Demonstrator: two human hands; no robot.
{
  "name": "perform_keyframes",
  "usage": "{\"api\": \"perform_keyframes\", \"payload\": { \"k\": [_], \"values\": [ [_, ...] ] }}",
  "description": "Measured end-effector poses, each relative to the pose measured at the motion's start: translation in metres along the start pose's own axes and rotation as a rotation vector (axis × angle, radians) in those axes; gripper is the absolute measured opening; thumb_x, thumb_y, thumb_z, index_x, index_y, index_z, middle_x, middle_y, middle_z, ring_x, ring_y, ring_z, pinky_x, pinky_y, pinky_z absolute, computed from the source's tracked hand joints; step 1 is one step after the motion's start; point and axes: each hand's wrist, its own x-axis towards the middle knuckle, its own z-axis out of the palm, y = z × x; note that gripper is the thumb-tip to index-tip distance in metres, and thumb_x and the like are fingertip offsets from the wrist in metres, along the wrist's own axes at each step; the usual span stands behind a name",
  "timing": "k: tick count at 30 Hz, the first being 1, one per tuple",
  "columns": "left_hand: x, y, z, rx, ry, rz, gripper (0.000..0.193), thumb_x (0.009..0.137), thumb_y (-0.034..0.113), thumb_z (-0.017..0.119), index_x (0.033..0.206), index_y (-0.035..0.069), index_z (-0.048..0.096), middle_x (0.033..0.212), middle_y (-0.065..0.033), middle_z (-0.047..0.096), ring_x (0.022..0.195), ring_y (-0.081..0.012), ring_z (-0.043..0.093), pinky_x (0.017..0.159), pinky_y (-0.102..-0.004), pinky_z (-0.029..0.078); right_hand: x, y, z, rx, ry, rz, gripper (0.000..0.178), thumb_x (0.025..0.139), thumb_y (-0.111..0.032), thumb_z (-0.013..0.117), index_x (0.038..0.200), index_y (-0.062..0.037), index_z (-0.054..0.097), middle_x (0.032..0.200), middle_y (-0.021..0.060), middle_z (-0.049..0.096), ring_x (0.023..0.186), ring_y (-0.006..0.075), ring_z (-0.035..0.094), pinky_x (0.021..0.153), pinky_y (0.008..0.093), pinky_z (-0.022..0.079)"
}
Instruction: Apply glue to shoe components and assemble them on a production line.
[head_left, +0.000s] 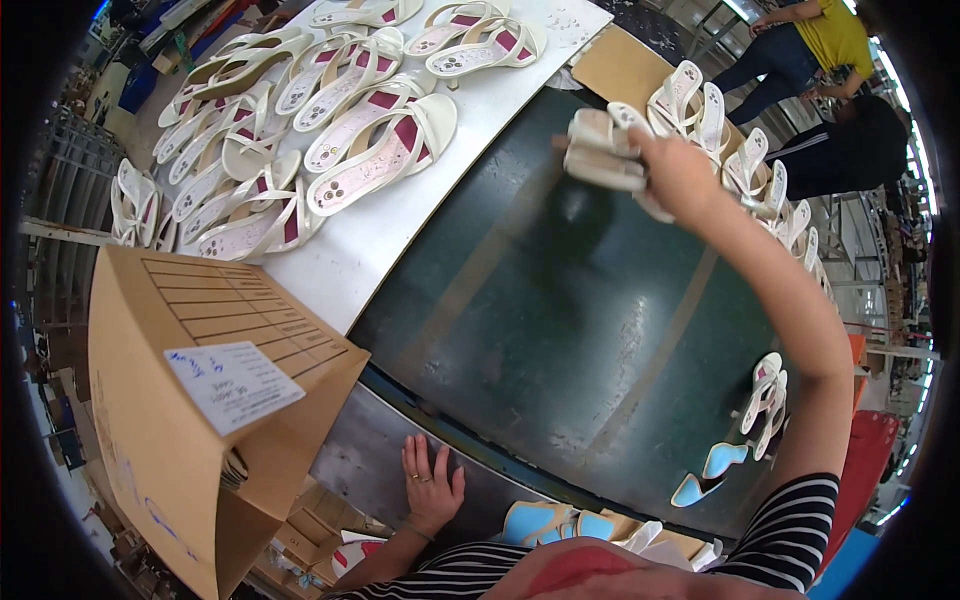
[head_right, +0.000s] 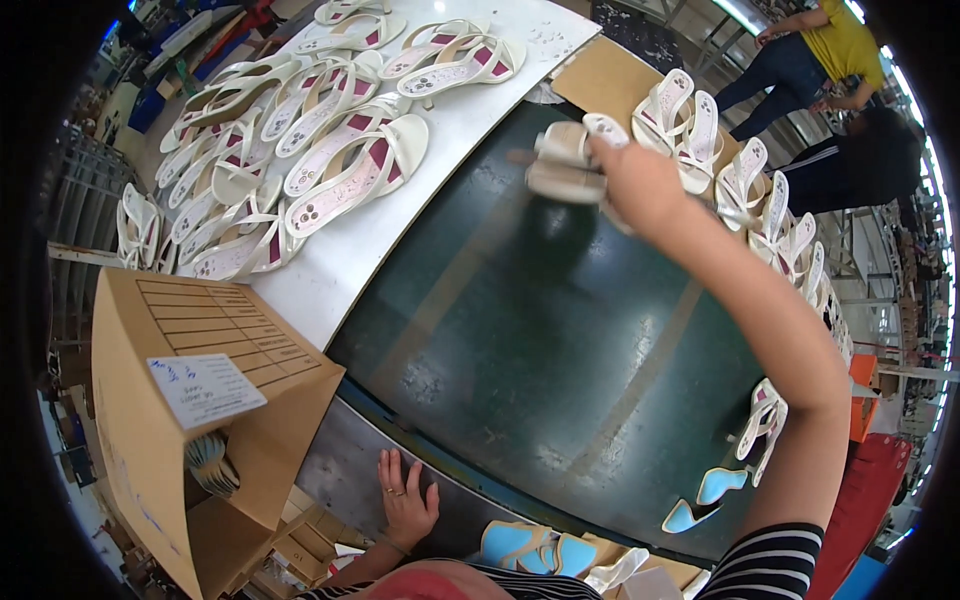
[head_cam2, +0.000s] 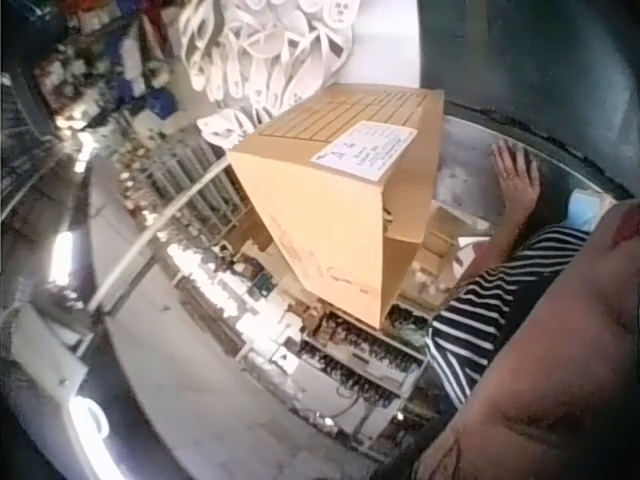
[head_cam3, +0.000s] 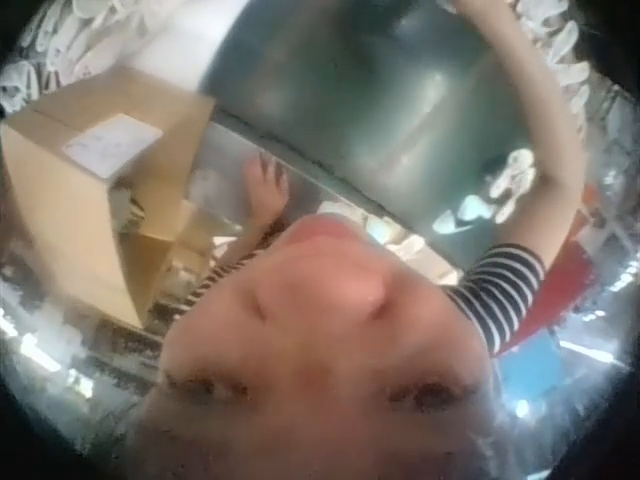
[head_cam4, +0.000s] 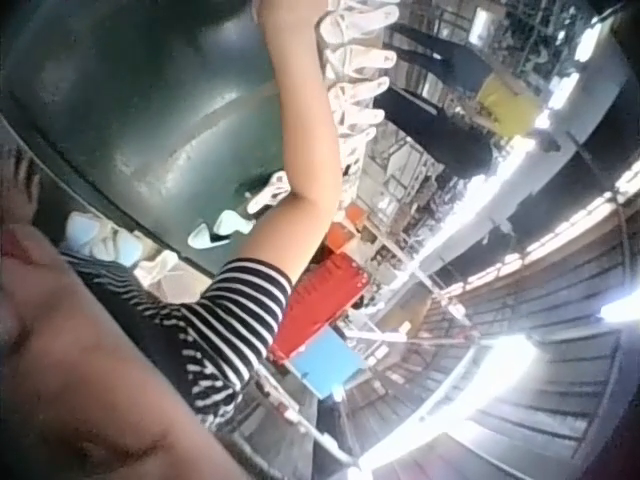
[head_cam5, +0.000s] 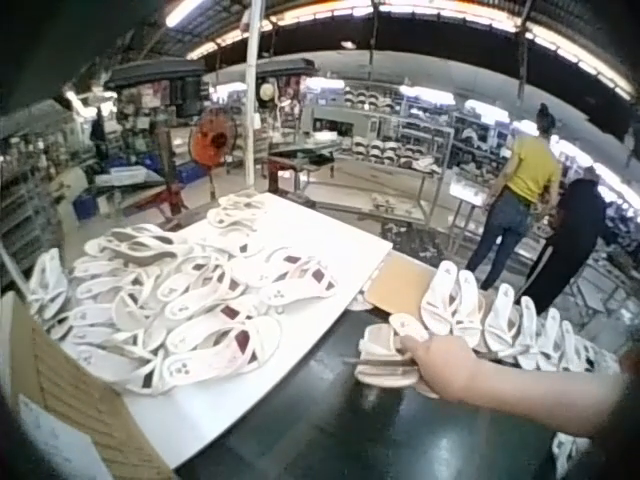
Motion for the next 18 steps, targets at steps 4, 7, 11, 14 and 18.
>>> {"api": "perform_keyframes", "payload": {
  "k": [4, 7, 11, 14, 18],
  "values": [
    [-0.002, 0.001, -0.002, -0.002, 0.011, 0.002, 0.051, 0.090, 0.025, 0.058, 0.133, 0.002, 0.041, 0.145, -0.0299, 0.028, 0.135, -0.0506, 0.026, 0.109, -0.0613, 0.025, -0.078, -0.029, 0.026, -0.056, -0.073, -0.175, 0.037, 0.079, -0.005, 0.057, 0.114, -0.0146, 0.050, 0.092, 0.0110, 0.065, 0.074, 0.0271, 0.067, 0.056, 0.0404, 0.052],
    [-0.003, 0.000, -0.001, -0.001, 0.014, 0.019, 0.051, 0.090, 0.025, 0.057, 0.133, 0.002, 0.041, 0.145, -0.0300, 0.028, 0.135, -0.0506, 0.026, 0.109, -0.0614, 0.024, -0.121, -0.008, 0.070, -0.026, -0.153, -0.283, 0.041, 0.079, -0.004, 0.057, 0.118, -0.0145, 0.049, 0.104, 0.0114, 0.062, 0.075, 0.0259, 0.067, 0.058, 0.0378, 0.053],
    [-0.004, 0.000, -0.001, 0.011, -0.006, 0.017, 0.051, 0.090, 0.025, 0.057, 0.133, 0.001, 0.041, 0.146, -0.0295, 0.026, 0.135, -0.0505, 0.024, 0.109, -0.0615, 0.023, -0.148, -0.001, 0.068, 0.003, -0.085, -0.299, 0.059, 0.075, -0.002, 0.060, 0.131, -0.0153, 0.046, 0.114, 0.0138, 0.058, 0.077, 0.0262, 0.066, 0.063, 0.0355, 0.053],
    [-0.005, 0.000, -0.002, 0.024, -0.031, 0.033, 0.052, 0.090, 0.025, 0.057, 0.133, 0.000, 0.041, 0.147, -0.0289, 0.025, 0.136, -0.0500, 0.023, 0.109, -0.0615, 0.023, -0.167, -0.004, 0.051, 0.067, -0.022, -0.241, 0.070, 0.071, 0.000, 0.062, 0.137, -0.0149, 0.045, 0.115, 0.0133, 0.058, 0.077, 0.0261, 0.066, 0.063, 0.0355, 0.053],
    [-0.005, 0.005, -0.005, 0.003, -0.008, 0.004, 0.049, 0.091, 0.023, 0.056, 0.132, -0.001, 0.043, 0.146, -0.0277, 0.027, 0.136, -0.0493, 0.023, 0.110, -0.0602, 0.022, -0.200, -0.011, 0.020, 0.270, -0.125, -0.122, 0.045, 0.070, 0.000, 0.063, 0.115, -0.0057, 0.056, 0.110, 0.0088, 0.058, 0.078, 0.0283, 0.066, 0.061, 0.0378, 0.053]
  ]
}}
